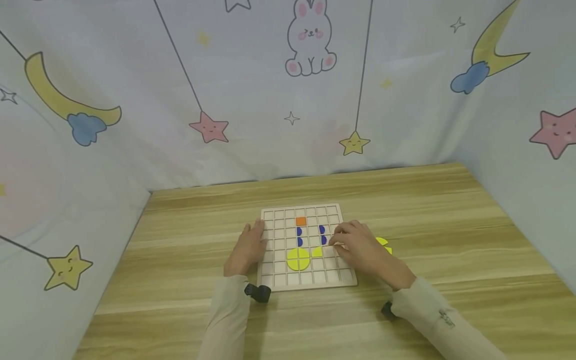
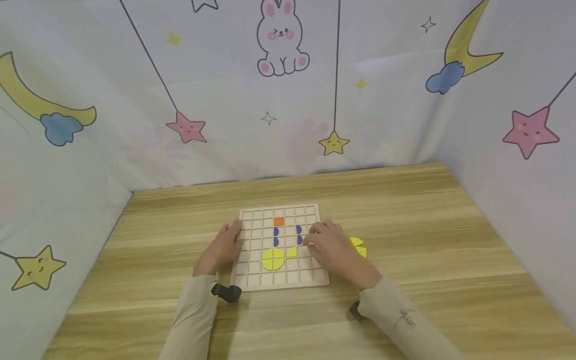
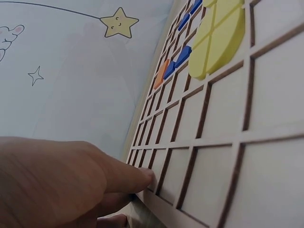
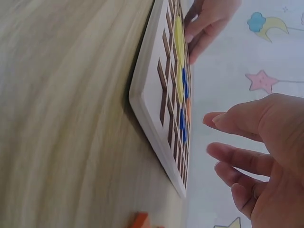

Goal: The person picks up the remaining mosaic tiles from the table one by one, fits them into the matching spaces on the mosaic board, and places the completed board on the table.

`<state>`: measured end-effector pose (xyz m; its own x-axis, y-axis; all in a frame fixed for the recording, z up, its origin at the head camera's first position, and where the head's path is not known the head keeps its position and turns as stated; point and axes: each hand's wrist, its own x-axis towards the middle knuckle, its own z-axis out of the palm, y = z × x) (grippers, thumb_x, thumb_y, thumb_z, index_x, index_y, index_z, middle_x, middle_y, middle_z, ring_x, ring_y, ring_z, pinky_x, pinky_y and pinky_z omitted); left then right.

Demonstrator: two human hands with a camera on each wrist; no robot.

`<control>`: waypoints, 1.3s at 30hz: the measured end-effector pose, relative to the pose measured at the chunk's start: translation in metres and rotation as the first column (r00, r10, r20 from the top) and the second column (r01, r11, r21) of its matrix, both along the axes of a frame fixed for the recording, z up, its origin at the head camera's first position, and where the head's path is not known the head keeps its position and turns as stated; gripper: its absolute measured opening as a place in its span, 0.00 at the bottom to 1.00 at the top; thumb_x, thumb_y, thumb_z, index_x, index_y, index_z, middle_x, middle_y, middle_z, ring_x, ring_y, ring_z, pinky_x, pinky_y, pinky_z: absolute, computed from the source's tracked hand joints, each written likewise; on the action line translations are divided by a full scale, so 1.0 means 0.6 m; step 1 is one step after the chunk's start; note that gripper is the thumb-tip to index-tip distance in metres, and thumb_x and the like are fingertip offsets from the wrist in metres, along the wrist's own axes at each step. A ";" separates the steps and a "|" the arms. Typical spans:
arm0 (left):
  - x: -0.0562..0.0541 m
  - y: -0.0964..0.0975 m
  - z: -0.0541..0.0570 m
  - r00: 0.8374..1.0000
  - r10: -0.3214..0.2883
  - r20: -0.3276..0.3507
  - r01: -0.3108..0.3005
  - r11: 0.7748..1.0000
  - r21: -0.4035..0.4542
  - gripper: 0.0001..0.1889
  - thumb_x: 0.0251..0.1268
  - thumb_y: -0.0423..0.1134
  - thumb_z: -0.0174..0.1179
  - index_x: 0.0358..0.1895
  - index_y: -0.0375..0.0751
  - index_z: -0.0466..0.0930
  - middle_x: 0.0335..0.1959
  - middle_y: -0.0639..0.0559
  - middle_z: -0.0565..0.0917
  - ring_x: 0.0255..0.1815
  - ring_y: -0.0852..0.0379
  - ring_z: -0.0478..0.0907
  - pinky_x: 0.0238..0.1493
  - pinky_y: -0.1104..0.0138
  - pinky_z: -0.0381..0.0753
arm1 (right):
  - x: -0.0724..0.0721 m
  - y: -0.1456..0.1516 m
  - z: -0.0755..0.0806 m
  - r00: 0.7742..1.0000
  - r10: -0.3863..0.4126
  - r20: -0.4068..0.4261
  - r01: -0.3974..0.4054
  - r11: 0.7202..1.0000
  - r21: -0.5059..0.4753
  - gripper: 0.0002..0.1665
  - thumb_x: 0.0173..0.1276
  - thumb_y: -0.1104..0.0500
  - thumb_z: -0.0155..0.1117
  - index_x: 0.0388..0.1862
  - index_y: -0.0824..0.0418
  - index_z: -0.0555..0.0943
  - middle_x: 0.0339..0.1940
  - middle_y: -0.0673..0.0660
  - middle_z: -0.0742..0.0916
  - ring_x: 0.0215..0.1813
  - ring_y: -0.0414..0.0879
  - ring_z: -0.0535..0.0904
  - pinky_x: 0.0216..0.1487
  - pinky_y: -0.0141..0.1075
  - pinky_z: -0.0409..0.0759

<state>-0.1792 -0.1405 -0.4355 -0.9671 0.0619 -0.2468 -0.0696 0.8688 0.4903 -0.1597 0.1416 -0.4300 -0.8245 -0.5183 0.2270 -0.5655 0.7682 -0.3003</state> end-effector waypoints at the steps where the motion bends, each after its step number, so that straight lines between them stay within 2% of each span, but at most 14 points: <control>1: 0.000 0.000 0.000 1.000 0.002 -0.002 -0.002 1.000 0.000 0.30 0.74 0.36 0.44 0.75 0.37 0.49 0.78 0.43 0.49 0.78 0.38 0.41 0.77 0.47 0.45 | -0.001 0.005 0.000 1.000 -0.004 -0.007 0.004 1.000 0.001 0.06 0.62 0.60 0.66 0.37 0.52 0.87 0.43 0.51 0.84 0.48 0.50 0.75 0.51 0.47 0.74; 8: -0.002 0.000 -0.001 1.000 -0.004 -0.006 0.004 1.000 -0.008 0.30 0.74 0.36 0.44 0.75 0.36 0.49 0.78 0.43 0.49 0.78 0.37 0.41 0.77 0.48 0.45 | -0.007 0.037 0.000 0.998 -0.028 -0.048 0.028 1.000 0.001 0.07 0.60 0.63 0.65 0.36 0.55 0.87 0.42 0.52 0.84 0.47 0.52 0.76 0.47 0.48 0.74; 14: -0.001 0.000 0.000 1.000 -0.007 0.002 0.007 1.000 -0.017 0.29 0.74 0.36 0.44 0.75 0.37 0.49 0.78 0.44 0.49 0.78 0.38 0.41 0.77 0.48 0.45 | -0.008 0.062 0.001 0.996 -0.070 -0.053 0.070 0.998 -0.011 0.07 0.57 0.62 0.69 0.36 0.56 0.87 0.42 0.55 0.85 0.49 0.55 0.77 0.47 0.51 0.75; 23: -0.003 0.000 0.000 1.000 -0.001 0.005 0.001 1.000 -0.012 0.30 0.74 0.37 0.44 0.76 0.38 0.49 0.78 0.45 0.48 0.78 0.38 0.40 0.77 0.47 0.45 | -0.004 0.106 0.002 0.989 -0.143 0.048 0.145 0.988 -0.048 0.11 0.57 0.65 0.70 0.40 0.59 0.85 0.47 0.59 0.84 0.50 0.60 0.75 0.50 0.56 0.73; 30: -0.002 0.001 0.001 1.000 0.001 0.013 -0.001 1.000 -0.003 0.30 0.74 0.37 0.44 0.76 0.39 0.48 0.78 0.45 0.47 0.78 0.39 0.39 0.77 0.46 0.44 | 0.000 0.130 -0.001 0.974 -0.204 0.100 0.204 0.979 0.009 0.13 0.57 0.65 0.68 0.43 0.60 0.85 0.47 0.61 0.84 0.51 0.62 0.74 0.53 0.58 0.71; 39: 0.001 0.001 0.001 1.000 -0.003 0.001 0.003 1.000 -0.014 0.30 0.74 0.36 0.44 0.76 0.37 0.49 0.78 0.44 0.48 0.78 0.38 0.40 0.77 0.47 0.44 | 0.002 0.142 -0.004 0.948 -0.296 0.118 0.287 0.954 0.088 0.11 0.59 0.59 0.69 0.41 0.62 0.84 0.45 0.63 0.84 0.48 0.61 0.75 0.49 0.56 0.73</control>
<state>-0.1788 -0.1401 -0.4350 -0.9666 0.0617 -0.2486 -0.0671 0.8758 0.4779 -0.1584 0.2269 -0.4321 -0.9617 -0.2616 0.0820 -0.2742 0.9149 -0.2962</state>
